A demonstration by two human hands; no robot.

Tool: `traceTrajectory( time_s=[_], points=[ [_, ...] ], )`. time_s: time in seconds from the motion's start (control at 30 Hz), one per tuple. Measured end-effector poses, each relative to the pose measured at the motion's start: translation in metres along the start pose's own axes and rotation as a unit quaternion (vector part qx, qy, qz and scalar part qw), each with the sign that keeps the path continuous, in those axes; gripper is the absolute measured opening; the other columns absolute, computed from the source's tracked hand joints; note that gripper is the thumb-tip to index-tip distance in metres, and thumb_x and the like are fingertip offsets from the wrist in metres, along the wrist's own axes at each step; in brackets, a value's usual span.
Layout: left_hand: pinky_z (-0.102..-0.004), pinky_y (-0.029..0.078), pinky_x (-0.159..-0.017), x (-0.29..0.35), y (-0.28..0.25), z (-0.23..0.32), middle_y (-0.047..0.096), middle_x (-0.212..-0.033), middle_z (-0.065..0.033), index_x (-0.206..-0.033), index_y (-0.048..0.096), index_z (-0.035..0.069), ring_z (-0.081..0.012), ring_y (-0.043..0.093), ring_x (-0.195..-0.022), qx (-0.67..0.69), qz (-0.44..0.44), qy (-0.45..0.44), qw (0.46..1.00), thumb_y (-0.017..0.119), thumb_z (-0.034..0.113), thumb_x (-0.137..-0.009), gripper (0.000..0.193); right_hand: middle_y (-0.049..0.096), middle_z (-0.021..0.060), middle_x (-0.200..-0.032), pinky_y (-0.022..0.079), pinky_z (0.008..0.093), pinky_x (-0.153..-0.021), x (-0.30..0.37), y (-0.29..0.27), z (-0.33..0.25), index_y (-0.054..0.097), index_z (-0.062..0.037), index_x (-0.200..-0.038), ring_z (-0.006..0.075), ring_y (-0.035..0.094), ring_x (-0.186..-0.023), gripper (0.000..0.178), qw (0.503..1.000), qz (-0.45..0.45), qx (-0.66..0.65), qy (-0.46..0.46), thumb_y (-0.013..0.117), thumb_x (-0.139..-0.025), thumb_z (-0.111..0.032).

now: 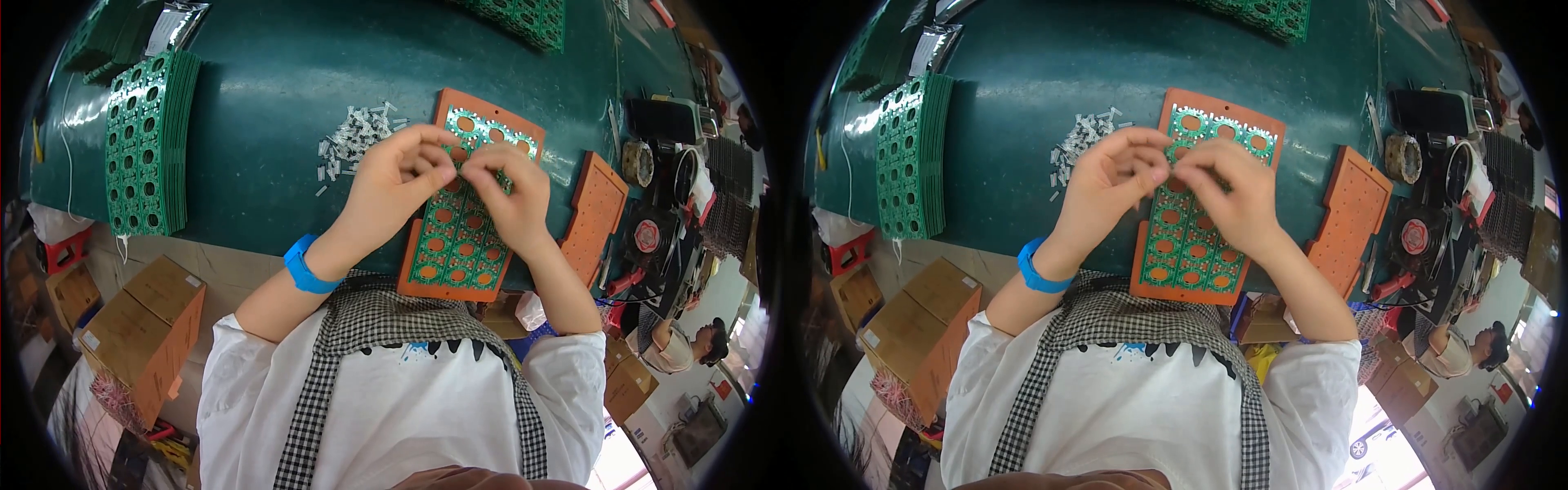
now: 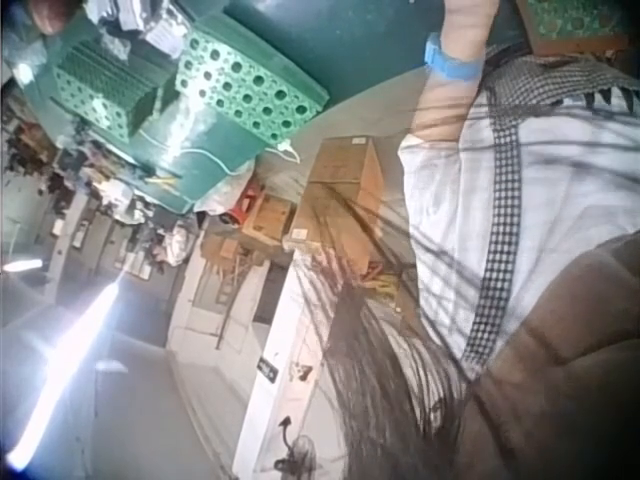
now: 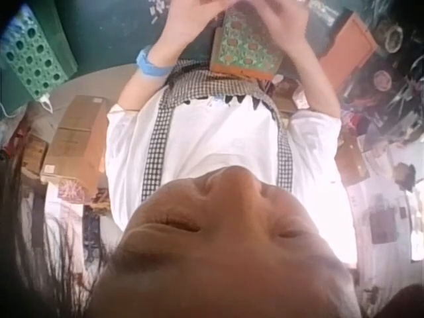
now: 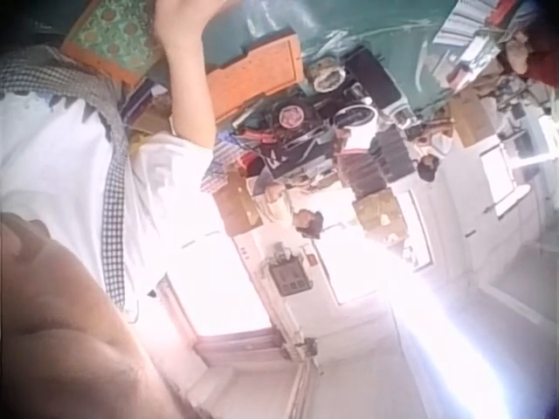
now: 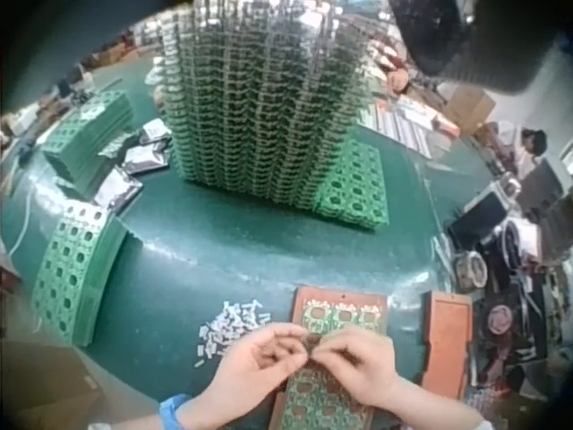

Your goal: The person places small electronic components onto green PCB strips by hand, then organizes stacks of the PCB strips on a factory workbench.

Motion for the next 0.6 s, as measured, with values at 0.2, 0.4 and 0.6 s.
traceTrajectory(
  time_s=[0.2, 0.4, 0.6],
  points=[
    [-0.0404, 0.037, -0.083, 0.0, -0.019, 0.062, 0.055, -0.103, -0.0075, -0.103, 0.062, 0.01, -0.0274, 0.05, -0.098, -0.667, 0.213, 0.245, 0.67, 0.071, 0.016, -0.077, 0.028, 0.061, 0.0098, -0.086, 0.048, 0.0332, -0.073, -0.018, -0.006, 0.025, 0.061, -0.0009, -0.089, 0.0254, 0.061, -0.081, 0.006, 0.992, -0.03, 0.102, 0.059, 0.062, -0.085, -0.005],
    [-0.0394, 0.035, -0.086, -0.004, -0.025, 0.057, 0.056, -0.096, -0.0047, -0.085, 0.064, 0.009, -0.0256, 0.05, -0.098, -0.659, 0.202, 0.216, 0.692, 0.07, 0.012, -0.077, 0.011, 0.06, 0.0093, -0.089, 0.049, 0.0362, -0.073, -0.022, 0.002, 0.022, 0.06, -0.0015, -0.089, 0.0269, 0.06, -0.085, 0.006, 0.991, -0.057, 0.121, 0.027, 0.062, -0.084, -0.005],
    [-0.036, 0.043, -0.078, 0.007, -0.022, 0.071, 0.06, -0.087, -0.0055, -0.084, 0.064, 0.006, -0.023, 0.055, -0.086, -0.553, 0.195, 0.278, 0.761, 0.068, 0.005, -0.078, 0.007, 0.061, 0.0094, -0.089, 0.049, 0.0338, -0.071, -0.019, 0.004, 0.022, 0.061, -0.0012, -0.089, 0.0264, 0.06, -0.083, 0.008, 0.987, -0.043, 0.157, 0.013, 0.064, -0.083, -0.004]
  ],
)
Point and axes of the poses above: each hand's wrist, its own x-axis away from the middle knuckle, its own y-axis out of the palm, z = x × y, the point moved 9 cm from there along -x, towards the middle knuckle
